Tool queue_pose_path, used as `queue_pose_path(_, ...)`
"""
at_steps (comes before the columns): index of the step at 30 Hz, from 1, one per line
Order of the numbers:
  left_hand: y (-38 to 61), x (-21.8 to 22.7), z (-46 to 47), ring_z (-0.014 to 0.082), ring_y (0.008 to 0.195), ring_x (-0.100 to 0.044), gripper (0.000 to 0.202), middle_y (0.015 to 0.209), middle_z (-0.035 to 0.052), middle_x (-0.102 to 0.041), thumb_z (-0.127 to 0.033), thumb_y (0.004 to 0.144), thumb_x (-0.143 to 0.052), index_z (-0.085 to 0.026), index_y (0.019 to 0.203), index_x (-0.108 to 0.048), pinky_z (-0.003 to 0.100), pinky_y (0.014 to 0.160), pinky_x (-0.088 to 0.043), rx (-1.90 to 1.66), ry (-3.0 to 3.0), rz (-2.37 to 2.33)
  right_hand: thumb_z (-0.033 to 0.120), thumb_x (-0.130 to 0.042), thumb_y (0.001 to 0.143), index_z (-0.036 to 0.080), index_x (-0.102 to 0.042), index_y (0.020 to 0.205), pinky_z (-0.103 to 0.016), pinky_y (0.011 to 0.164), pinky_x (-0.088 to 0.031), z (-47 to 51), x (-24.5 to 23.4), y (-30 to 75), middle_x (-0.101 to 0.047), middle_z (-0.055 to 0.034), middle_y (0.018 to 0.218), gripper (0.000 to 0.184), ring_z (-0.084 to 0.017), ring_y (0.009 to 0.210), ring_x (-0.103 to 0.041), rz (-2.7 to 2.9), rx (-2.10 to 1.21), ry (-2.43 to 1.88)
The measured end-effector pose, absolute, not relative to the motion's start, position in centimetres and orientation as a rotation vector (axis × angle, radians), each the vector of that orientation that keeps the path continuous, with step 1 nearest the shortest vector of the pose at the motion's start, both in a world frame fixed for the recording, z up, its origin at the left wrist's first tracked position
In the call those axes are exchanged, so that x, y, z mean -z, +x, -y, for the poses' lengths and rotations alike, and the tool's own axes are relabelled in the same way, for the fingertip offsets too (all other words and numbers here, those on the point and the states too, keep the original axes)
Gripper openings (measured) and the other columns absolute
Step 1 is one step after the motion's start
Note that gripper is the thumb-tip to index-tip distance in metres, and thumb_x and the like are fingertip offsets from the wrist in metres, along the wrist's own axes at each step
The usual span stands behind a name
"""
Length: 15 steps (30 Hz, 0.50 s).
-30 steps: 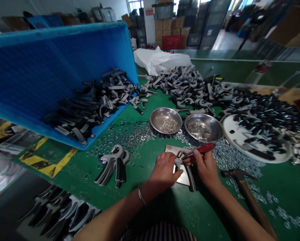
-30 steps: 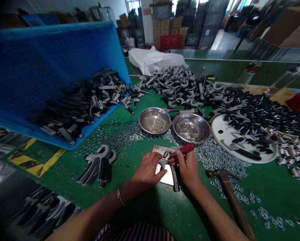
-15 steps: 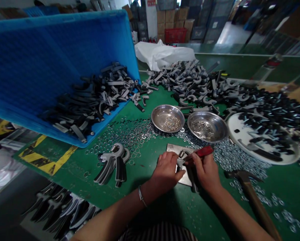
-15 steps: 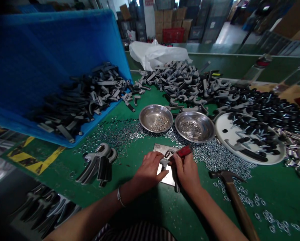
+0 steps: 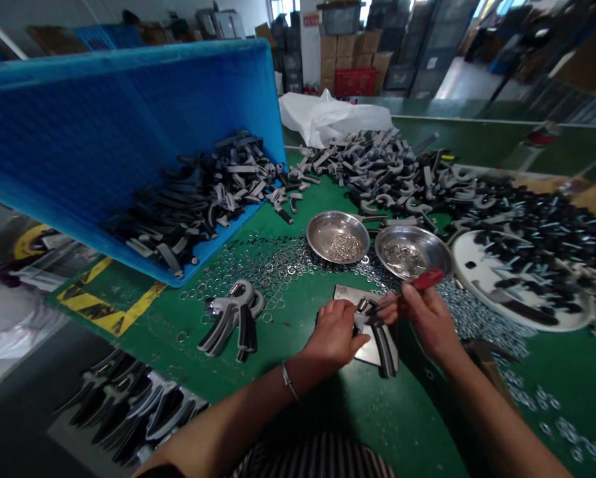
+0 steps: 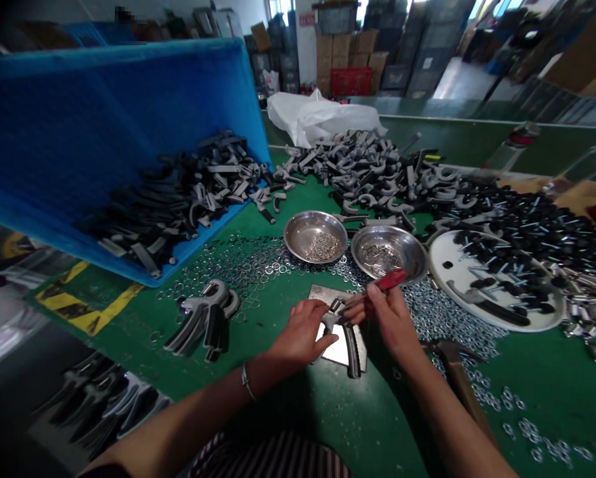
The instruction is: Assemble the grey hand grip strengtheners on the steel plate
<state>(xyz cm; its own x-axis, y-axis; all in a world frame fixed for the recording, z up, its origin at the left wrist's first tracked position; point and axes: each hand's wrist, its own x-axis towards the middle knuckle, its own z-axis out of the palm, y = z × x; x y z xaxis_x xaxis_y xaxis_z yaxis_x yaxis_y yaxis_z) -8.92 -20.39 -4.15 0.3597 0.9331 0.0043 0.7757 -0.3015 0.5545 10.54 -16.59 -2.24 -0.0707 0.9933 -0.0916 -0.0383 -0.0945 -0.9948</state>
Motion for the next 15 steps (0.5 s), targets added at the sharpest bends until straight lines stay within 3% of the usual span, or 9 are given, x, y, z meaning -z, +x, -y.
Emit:
queue_pose_path(6, -8.8, 3.8, 20.4, 0.0283, 0.119, -0.045, 0.048, 0.127, 0.0106, -0.054, -0.040, 0.088, -0.065, -0.017, 0.127, -0.052, 0.041, 0.102, -0.037, -0.425, 2.149, -1.501, 0.052, -0.057, 0.093, 0.028, -0.048, 0.098, -0.039, 0.066, -0.059, 19.2, 4.7, 11.0, -0.076, -0.0046, 0.089, 0.026, -0.025, 0.070, -0.073, 1.290, -1.130, -1.327)
queue_pose_path(11, -8.8, 3.8, 20.5, 0.0281, 0.119, -0.045, 0.048, 0.128, 0.0103, -0.054, -0.041, 0.088, -0.065, -0.018, 0.128, -0.051, 0.041, 0.103, -0.036, -0.426, 2.136, -1.502, 0.053, -0.051, 0.095, 0.026, -0.048, 0.100, -0.037, 0.072, -0.057, 19.5, 4.7, 10.5, -0.076, -0.0049, 0.087, 0.027, -0.023, 0.071, -0.074, 1.408, -1.010, -1.403)
queue_pose_path(15, -8.8, 3.8, 20.5, 0.0284, 0.118, -0.045, 0.047, 0.126, 0.0112, -0.054, -0.041, 0.089, -0.063, -0.017, 0.128, -0.050, 0.042, 0.103, -0.036, -0.416, 2.143, -1.503, 0.053, -0.043, 0.096, 0.022, -0.050, 0.099, -0.038, 0.068, -0.053, 19.9, 4.7, 9.4, -0.073, -0.0118, 0.085, 0.033, -0.029, 0.075, -0.072, 1.771, -0.622, -1.609)
